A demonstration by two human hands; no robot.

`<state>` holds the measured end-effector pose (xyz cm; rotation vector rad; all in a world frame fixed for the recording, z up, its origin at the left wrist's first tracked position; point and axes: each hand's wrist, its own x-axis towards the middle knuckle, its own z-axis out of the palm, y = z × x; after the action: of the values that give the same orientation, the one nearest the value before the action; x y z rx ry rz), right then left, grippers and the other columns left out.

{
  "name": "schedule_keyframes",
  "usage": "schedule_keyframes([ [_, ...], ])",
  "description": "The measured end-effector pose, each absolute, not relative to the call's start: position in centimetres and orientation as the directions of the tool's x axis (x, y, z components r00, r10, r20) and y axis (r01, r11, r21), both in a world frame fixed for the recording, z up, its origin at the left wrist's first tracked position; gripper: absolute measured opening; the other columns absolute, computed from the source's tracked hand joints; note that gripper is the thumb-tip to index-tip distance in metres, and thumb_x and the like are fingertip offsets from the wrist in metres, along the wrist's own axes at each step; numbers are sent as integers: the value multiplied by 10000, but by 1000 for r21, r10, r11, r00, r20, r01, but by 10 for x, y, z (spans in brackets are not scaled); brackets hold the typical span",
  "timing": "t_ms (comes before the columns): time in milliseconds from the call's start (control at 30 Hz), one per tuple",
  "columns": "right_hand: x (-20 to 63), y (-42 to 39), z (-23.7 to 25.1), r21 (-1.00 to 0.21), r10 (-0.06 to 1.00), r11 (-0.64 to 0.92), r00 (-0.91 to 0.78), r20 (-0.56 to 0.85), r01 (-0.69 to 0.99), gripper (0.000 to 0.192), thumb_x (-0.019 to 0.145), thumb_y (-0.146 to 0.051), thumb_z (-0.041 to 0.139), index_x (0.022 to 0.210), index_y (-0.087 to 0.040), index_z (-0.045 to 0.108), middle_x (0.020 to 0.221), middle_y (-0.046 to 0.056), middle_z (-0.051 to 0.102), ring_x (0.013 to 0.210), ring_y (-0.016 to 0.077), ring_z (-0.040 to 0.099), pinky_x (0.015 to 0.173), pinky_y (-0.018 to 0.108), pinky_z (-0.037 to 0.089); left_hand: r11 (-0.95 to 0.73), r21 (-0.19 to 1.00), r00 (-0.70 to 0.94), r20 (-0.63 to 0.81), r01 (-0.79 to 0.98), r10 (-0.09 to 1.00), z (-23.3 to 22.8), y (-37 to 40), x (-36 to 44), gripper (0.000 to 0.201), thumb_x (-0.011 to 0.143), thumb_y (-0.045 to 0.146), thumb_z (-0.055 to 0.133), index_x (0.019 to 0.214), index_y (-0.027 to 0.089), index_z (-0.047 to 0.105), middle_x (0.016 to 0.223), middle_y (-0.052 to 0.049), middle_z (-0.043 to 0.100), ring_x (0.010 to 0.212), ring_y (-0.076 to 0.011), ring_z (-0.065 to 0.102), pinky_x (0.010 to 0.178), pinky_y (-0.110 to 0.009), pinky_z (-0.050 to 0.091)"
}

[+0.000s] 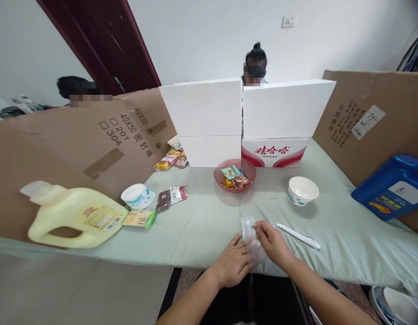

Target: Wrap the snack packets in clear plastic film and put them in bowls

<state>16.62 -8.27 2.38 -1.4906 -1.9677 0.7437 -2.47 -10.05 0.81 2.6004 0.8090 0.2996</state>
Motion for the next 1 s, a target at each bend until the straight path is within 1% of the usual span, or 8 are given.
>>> schedule_keyframes([
  [167, 145, -42, 5, -569, 988, 132, -157, 6, 811, 224, 951, -268, 384, 956, -191, 594, 868, 68, 685, 814, 188, 637, 703, 264, 400, -721, 471, 768, 130, 509, 628, 2, -101, -24, 294, 884, 221, 470, 1148, 243, 598, 1209, -22, 640, 1244, -195, 484, 1180, -442, 116],
  [367, 143, -38, -1, -457, 987, 72, -128, -94, 887, 192, 945, -255, 397, 1000, -190, 568, 955, 92, 686, 869, 200, 630, 713, 277, 359, -705, 516, 747, 172, 487, 642, 1, -102, -24, 367, 836, 221, 447, 1176, 265, 578, 1199, -29, 639, 1276, -219, 455, 1164, -473, 168],
  [500, 144, -32, 2, -443, 982, 22, -102, -157, 896, 184, 942, -277, 405, 1010, -203, 560, 912, 75, 690, 857, 199, 628, 702, 277, 348, -666, 625, 627, 339, 406, 701, -1, -105, -28, 275, 865, 265, 409, 1046, 210, 610, 1070, -85, 661, 1123, -239, 552, 1040, -445, 379],
  [567, 144, -30, 2, -457, 981, 6, -95, -171, 889, 178, 937, -283, 417, 1012, -206, 559, 913, 73, 689, 865, 201, 626, 709, 279, 347, -607, 677, 451, 426, 416, 785, -1, -103, -30, 262, 910, 280, 368, 981, 186, 601, 980, -109, 650, 1001, -232, 586, 901, -406, 475],
  [633, 143, -29, 3, -482, 980, -9, -88, -178, 876, 168, 931, -274, 429, 1010, -202, 557, 919, 80, 685, 877, 206, 624, 723, 283, 350, -577, 683, 342, 465, 447, 816, 1, -95, -29, 255, 940, 279, 359, 947, 181, 595, 931, -107, 636, 950, -224, 588, 840, -387, 496],
  [800, 147, -30, 4, -608, 977, -55, -84, -197, 792, 165, 922, -275, 442, 1006, -187, 553, 877, 70, 672, 867, 195, 627, 745, 286, 382, -642, 557, 505, 402, 527, 763, -2, -64, -17, 133, 904, 223, 486, 873, 191, 612, 1039, -83, 651, 1147, -244, 541, 980, -431, 436],
  [900, 155, -38, 1, -728, 967, -98, -108, -231, 679, 285, 952, -340, 351, 1142, -174, 485, 795, 29, 655, 734, 161, 640, 662, 265, 426, -630, 504, 526, 352, 591, 775, -10, -56, -13, 87, 852, 168, 528, 870, 191, 610, 1068, -83, 639, 1184, -250, 523, 999, -448, 424],
  [1000, 162, -56, -7, -818, 955, -131, -150, -255, 560, 411, 945, -412, 300, 1275, -174, 357, 836, 16, 643, 648, 145, 631, 548, 249, 441, -627, 482, 531, 338, 612, 777, -16, -57, -14, 155, 838, 146, 531, 960, 192, 615, 1128, -87, 625, 1204, -248, 509, 1010, -453, 411],
])
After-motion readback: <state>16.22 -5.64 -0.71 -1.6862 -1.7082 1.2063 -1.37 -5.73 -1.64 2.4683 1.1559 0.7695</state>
